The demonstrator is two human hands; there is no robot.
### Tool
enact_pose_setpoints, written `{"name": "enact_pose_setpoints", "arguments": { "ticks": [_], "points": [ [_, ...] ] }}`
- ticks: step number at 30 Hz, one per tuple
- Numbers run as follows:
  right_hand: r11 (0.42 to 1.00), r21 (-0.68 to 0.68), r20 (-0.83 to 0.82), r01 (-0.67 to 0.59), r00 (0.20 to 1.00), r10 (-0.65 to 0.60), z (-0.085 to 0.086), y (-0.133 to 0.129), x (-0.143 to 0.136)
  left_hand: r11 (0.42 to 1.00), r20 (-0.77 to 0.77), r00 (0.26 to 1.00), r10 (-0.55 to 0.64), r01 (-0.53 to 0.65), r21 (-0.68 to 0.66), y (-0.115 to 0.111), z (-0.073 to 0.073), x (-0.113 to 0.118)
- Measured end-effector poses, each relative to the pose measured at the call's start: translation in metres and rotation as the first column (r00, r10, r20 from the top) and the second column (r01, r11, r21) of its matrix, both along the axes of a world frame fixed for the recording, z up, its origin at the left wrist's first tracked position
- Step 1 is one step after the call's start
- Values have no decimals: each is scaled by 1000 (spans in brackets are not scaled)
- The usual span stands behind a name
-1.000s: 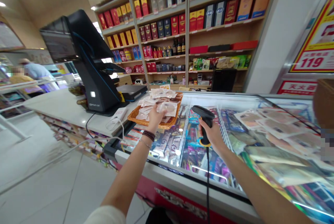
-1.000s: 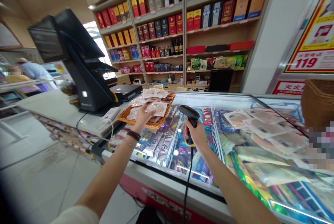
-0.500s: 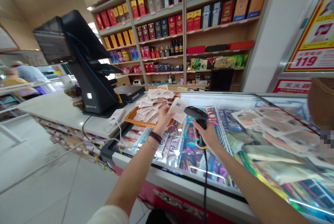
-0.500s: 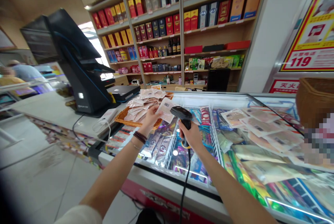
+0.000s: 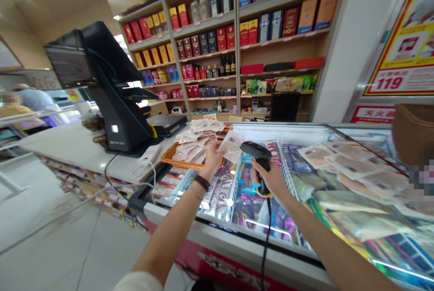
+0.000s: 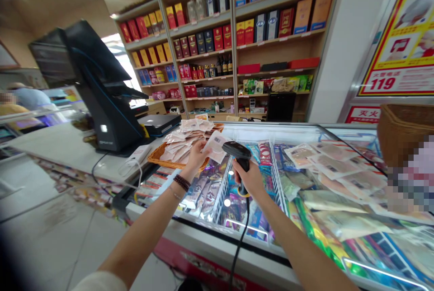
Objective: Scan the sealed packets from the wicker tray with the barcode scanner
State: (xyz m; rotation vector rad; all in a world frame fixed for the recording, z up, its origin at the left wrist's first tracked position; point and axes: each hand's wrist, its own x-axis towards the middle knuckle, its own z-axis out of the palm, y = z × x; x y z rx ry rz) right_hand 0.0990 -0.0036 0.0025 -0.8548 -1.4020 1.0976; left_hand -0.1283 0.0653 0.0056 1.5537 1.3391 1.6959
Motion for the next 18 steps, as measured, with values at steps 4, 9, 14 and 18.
{"name": "enact_pose_setpoints", "arguments": {
  "ticks": [4,9,14,18],
  "points": [
    [997,-12,-24,70,997,-71,4,0,32,994,-8,994,-108,107,-28,5,5,22],
    [964,11,16,267,963,-267,10,-4,109,927,59,936,-347,352,-133,23,4,85],
    [861,18,56,509,859,-509,11,-21,201,757,330,798,-505,593,-275,37,-11,174],
    [772,30,70,635,769,-635,13,-39,260,653,438,692,-574,710,-265,47,-16,239]
  ]
}}
